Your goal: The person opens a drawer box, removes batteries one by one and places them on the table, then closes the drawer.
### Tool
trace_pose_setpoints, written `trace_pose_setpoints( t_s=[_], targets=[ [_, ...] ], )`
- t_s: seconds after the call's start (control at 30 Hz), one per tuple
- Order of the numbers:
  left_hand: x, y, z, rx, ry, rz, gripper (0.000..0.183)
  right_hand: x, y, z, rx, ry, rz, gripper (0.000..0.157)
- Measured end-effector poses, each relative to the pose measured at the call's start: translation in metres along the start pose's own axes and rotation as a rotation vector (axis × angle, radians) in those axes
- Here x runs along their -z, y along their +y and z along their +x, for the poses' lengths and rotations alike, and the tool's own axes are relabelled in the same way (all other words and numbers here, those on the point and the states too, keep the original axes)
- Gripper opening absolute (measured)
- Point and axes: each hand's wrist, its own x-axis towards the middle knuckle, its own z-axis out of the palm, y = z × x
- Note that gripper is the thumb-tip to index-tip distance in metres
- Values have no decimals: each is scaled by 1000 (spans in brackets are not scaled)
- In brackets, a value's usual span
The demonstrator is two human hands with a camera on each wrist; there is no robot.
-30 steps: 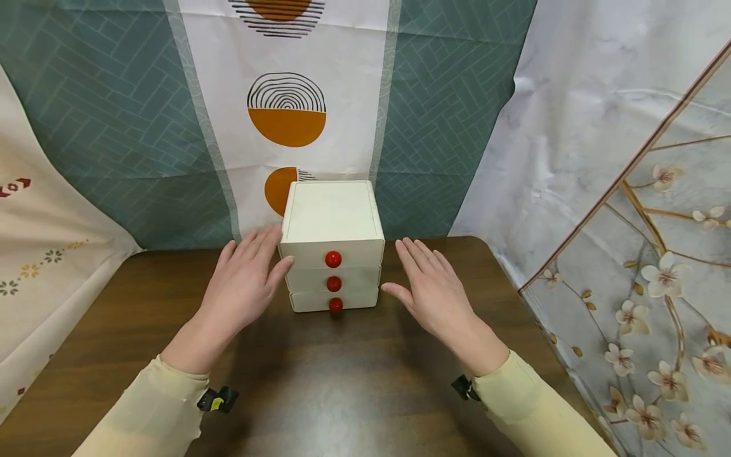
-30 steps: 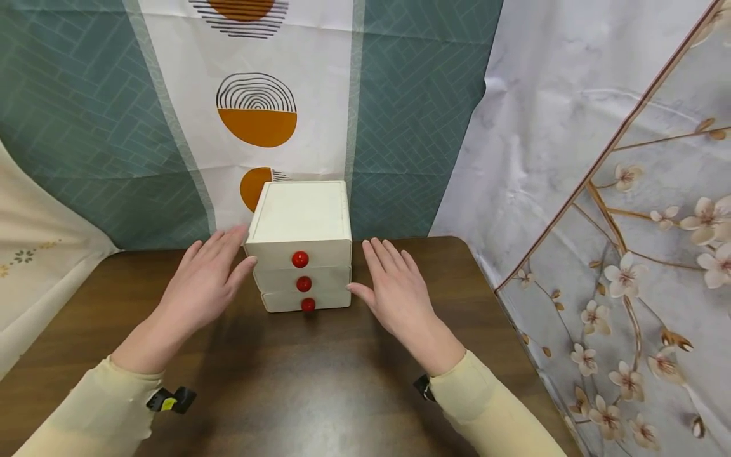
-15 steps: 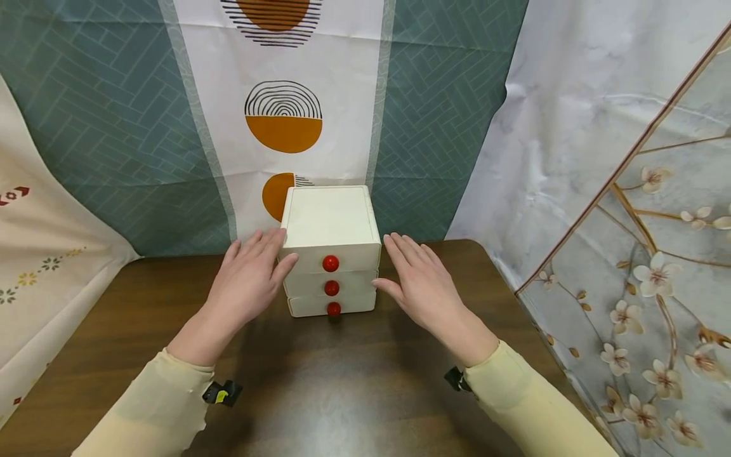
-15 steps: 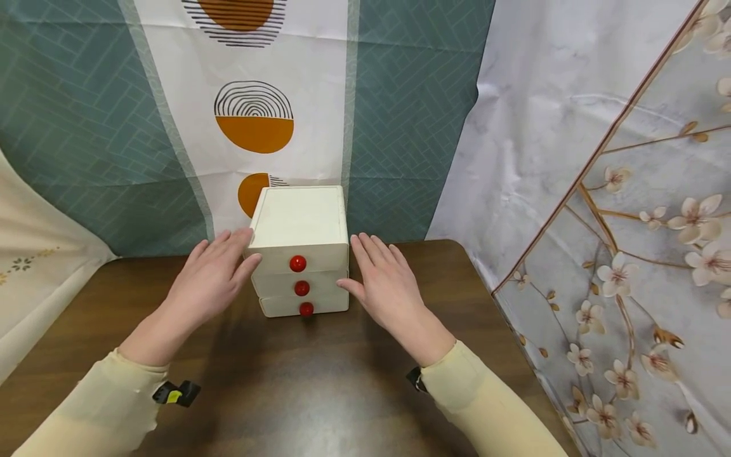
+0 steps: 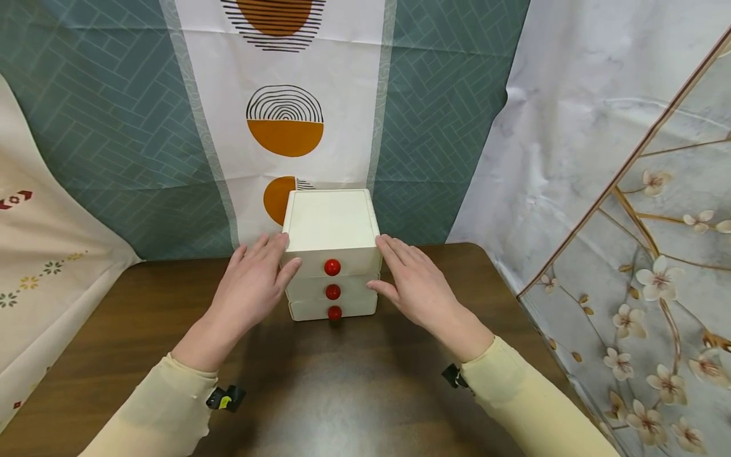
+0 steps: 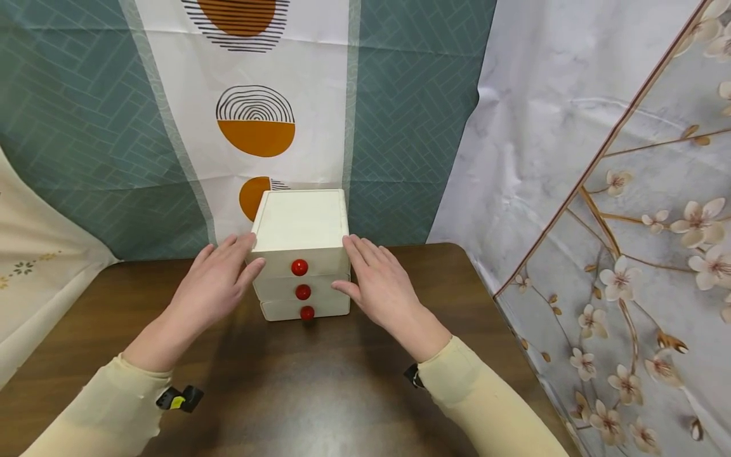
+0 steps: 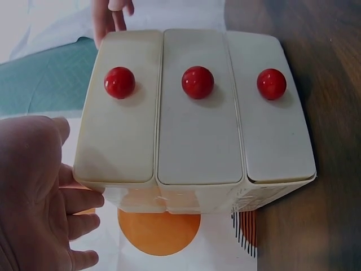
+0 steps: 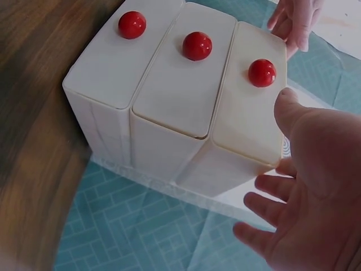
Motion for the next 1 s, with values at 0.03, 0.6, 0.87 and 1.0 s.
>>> trace_pose_setpoints(
  t_s=[0.03,0.6,0.87,1.0],
  targets=[
    [0,0,0,0,4,1,69,0,0,0,7,4,5,89],
    [18,-8,21,40,-113,-42,63,-8,-2,4,37,70,-3,87],
    [23,-9,52,57,-172,-25,70,-11,-2,2,48,77,-15,85],
    [23,-9,62,53,-160,-5,66,-11,-2,2,47,80,-12,84]
  ],
)
